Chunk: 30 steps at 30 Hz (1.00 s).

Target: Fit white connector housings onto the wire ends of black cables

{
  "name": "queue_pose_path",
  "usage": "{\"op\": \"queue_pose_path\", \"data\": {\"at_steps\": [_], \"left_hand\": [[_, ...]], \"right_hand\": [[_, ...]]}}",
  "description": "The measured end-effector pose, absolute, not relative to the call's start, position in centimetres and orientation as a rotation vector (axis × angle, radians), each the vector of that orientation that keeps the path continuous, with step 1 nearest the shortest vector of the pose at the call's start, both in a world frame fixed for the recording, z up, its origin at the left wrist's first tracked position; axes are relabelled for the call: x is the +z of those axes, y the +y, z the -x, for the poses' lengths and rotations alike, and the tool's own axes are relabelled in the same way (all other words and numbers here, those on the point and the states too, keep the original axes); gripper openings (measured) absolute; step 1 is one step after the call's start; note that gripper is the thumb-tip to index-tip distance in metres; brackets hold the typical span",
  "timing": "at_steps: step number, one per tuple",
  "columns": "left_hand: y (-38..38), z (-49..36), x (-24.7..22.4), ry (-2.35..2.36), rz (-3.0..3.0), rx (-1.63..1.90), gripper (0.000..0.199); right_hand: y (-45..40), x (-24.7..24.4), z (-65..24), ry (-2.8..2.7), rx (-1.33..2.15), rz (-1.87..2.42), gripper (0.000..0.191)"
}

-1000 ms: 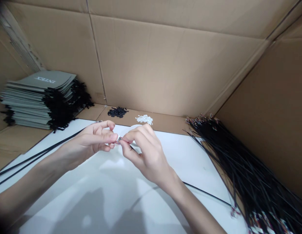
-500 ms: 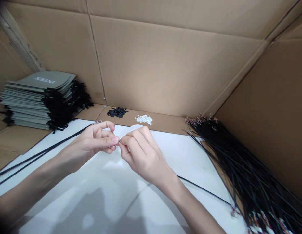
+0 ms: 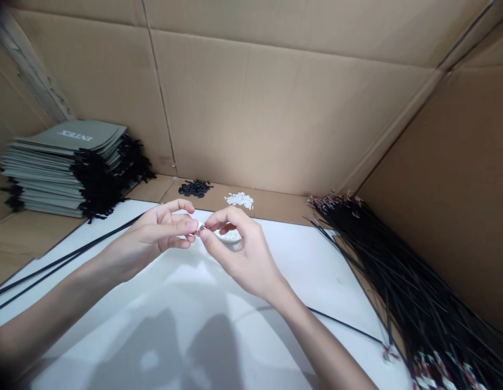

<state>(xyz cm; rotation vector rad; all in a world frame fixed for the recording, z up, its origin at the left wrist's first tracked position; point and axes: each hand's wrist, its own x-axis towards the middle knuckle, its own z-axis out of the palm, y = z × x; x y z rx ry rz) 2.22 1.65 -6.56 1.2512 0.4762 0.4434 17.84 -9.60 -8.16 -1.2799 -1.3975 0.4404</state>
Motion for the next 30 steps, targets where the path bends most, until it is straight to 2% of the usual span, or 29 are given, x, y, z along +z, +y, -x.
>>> {"op": "queue_pose_path", "data": {"at_steps": [4,15,21,30], "left_hand": [[1.8,-2.2,-6.5,0.468,-1.293,0.454,0.037],[1.7,-2.2,-6.6,0.451,-1.344,0.403,0.035],[1.9,-2.1,-6.6,0.405,-1.258,0.295,0.03],[1.8,-2.1,-6.4,0.394,-1.276,0.275,0.033]], "right_hand": [[-9.8,-7.7,-17.9,-1.412,0.537,1.32,0.014],[-10.7,-7.2,-18.0,-1.562,0.287,1.34,0.007],[-11.3,-6.7,-18.1,-1.568,0.401,1.355,0.015],[-11.4,-6.4,-18.1,-1.517,0.471,1.36,0.015]]}}
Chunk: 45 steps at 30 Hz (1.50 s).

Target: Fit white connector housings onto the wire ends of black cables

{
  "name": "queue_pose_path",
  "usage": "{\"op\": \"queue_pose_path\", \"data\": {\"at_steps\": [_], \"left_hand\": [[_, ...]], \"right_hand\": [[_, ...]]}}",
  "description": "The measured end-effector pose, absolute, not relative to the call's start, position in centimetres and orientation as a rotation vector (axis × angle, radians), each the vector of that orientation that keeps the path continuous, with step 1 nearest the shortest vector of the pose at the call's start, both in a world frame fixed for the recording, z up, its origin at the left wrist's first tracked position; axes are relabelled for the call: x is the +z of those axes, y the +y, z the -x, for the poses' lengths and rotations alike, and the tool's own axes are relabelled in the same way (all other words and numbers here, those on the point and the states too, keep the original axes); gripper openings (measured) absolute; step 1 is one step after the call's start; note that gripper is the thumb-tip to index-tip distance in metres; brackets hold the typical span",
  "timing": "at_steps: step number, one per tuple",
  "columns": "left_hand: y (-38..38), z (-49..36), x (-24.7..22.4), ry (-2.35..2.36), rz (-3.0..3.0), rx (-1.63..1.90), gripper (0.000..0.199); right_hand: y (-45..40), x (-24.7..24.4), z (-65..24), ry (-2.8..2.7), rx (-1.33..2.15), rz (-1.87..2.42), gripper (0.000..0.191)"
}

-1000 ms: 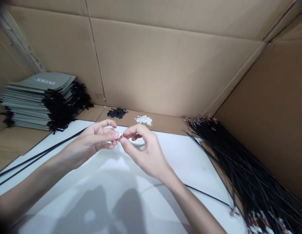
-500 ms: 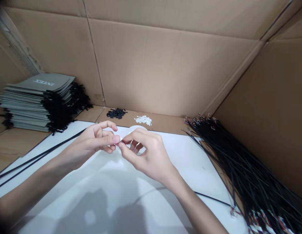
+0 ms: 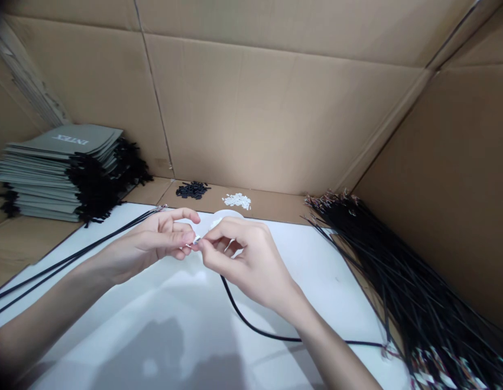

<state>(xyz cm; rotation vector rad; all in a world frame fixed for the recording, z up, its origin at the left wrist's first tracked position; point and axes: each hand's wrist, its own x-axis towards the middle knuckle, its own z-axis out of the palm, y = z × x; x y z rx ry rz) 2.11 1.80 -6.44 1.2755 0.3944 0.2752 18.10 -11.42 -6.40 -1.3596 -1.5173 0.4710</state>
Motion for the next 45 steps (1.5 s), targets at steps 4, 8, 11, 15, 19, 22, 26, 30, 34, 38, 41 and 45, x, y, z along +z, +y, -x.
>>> {"op": "queue_pose_path", "data": {"at_steps": [4,8,11,15,19,22,26,30,34,38,41,45], "left_hand": [[2.1,-1.6,-5.7,0.368,-1.565,0.35,0.021],[2.2,-0.8,-4.6,0.353,-1.864,0.506,0.022],[2.0,-0.4,-4.5,0.33,-2.112,0.563,0.018],[1.9,-0.5,-5.3,0.182,-2.439,0.825,0.008],[2.2,-0.9,-5.9,0.01,-2.629,1.071,0.008],[2.5,-1.0,-6.0,-0.038,-2.685,1.146,0.012],[2.5,-0.8,-6.1,-0.105,-2.688,1.163,0.016],[2.2,-0.8,-5.9,-0.125,-2.629,1.128,0.021],[2.3,-0.9,-5.8,-0.124,-2.609,1.114,0.022],[2.6,-0.8,-5.7,-0.147,-2.604,1.116,0.023],[2.6,-0.8,-5.7,-0.154,-2.601,1.116,0.023],[2.4,-0.8,-5.6,-0.132,-2.593,1.11,0.022]], "right_hand": [[-11.3,-6.6,-18.2,-1.476,0.449,1.382,0.012],[-11.1,-6.7,-18.3,-1.438,0.419,1.388,0.011],[-11.0,-6.6,-18.3,-1.411,0.43,1.386,0.012],[-10.9,-6.7,-18.2,-1.396,0.457,1.354,0.013],[-10.8,-6.9,-18.1,-1.393,0.483,1.346,0.012],[-10.7,-7.0,-18.1,-1.402,0.497,1.346,0.013],[-10.7,-7.1,-18.2,-1.404,0.522,1.332,0.013],[-10.7,-7.2,-18.2,-1.411,0.509,1.337,0.014],[-10.6,-7.2,-18.2,-1.406,0.503,1.337,0.013],[-10.6,-7.2,-18.1,-1.401,0.514,1.333,0.013],[-10.7,-7.1,-18.1,-1.396,0.525,1.32,0.013],[-10.7,-7.1,-18.1,-1.398,0.537,1.31,0.012]]}}
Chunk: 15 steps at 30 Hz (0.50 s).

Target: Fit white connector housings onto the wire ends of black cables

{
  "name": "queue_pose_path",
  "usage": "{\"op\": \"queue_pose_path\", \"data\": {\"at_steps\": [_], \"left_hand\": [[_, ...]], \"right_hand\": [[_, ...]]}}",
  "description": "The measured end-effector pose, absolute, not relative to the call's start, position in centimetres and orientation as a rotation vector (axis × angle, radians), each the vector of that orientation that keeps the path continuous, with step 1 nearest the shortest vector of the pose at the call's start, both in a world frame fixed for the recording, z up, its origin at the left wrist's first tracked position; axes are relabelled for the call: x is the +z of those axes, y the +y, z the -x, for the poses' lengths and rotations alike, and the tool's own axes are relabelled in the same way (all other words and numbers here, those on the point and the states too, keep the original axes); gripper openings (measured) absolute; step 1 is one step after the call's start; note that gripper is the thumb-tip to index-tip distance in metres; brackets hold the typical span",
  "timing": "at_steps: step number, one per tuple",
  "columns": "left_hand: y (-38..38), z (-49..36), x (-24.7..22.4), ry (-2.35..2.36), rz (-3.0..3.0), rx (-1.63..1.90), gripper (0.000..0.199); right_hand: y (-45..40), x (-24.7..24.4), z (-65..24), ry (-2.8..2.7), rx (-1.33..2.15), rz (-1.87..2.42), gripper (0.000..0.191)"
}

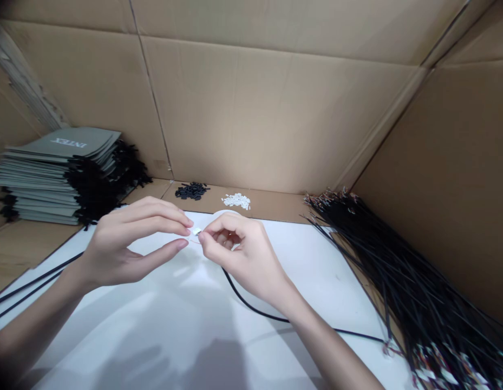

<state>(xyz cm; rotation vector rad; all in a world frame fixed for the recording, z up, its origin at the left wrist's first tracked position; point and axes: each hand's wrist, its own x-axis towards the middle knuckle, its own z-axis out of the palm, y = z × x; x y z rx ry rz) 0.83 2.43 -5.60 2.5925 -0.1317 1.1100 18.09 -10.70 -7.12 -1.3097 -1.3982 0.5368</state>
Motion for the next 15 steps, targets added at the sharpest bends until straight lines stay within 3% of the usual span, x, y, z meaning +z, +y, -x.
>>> {"op": "queue_pose_path", "data": {"at_steps": [15], "left_hand": [[2.55,-1.16,-5.6,-0.254,-2.671,1.274,0.016]], "right_hand": [[-10.36,-7.38,-17.8,-1.396,0.618,1.333,0.014]]}}
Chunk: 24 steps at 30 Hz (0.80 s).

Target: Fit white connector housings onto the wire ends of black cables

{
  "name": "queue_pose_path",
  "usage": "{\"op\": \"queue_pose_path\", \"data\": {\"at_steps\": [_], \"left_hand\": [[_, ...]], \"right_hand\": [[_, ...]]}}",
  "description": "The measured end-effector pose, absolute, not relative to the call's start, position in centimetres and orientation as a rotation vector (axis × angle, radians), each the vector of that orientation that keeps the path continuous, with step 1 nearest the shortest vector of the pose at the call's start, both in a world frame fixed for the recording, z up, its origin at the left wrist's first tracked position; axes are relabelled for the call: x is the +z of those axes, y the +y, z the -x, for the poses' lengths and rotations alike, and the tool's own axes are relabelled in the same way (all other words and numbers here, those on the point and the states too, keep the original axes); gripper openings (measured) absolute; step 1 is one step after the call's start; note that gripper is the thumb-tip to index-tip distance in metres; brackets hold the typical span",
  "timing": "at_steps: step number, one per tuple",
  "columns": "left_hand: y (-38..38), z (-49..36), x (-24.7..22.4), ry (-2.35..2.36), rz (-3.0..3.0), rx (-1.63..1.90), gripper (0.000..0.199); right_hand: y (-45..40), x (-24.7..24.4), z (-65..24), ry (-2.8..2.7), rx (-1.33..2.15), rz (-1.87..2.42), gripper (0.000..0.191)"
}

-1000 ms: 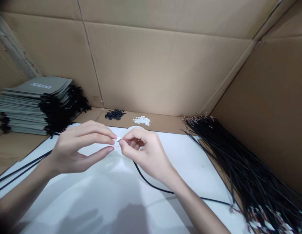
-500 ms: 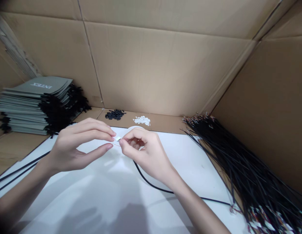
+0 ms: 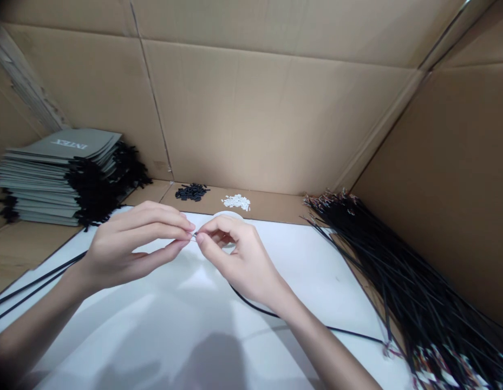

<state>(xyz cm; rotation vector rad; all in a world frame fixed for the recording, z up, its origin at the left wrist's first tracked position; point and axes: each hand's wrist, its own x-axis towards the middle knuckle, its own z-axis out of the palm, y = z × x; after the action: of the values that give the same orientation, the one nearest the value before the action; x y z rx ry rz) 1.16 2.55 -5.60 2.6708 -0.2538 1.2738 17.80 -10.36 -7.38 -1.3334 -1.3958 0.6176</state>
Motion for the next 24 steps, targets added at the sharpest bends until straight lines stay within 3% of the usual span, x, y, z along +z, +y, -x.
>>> {"op": "queue_pose_path", "data": {"at_steps": [2,6,24], "left_hand": [[2.66,-1.17,-5.63,-0.281,-2.699,1.342,0.015],[2.73,-1.19,-5.59,-0.278,-2.702,1.376,0.013],[2.45,-0.78,-5.29,0.021,-2.351,0.994,0.013]], "right_hand": [[-10.29,-7.61,-17.54,-1.333,0.692,1.263,0.007],[-10.3,-8.14,-17.17,-1.263,0.849,1.083,0.015],[-10.39,-8.05,-17.11,-1.258,0.805,1.105,0.01]]}}
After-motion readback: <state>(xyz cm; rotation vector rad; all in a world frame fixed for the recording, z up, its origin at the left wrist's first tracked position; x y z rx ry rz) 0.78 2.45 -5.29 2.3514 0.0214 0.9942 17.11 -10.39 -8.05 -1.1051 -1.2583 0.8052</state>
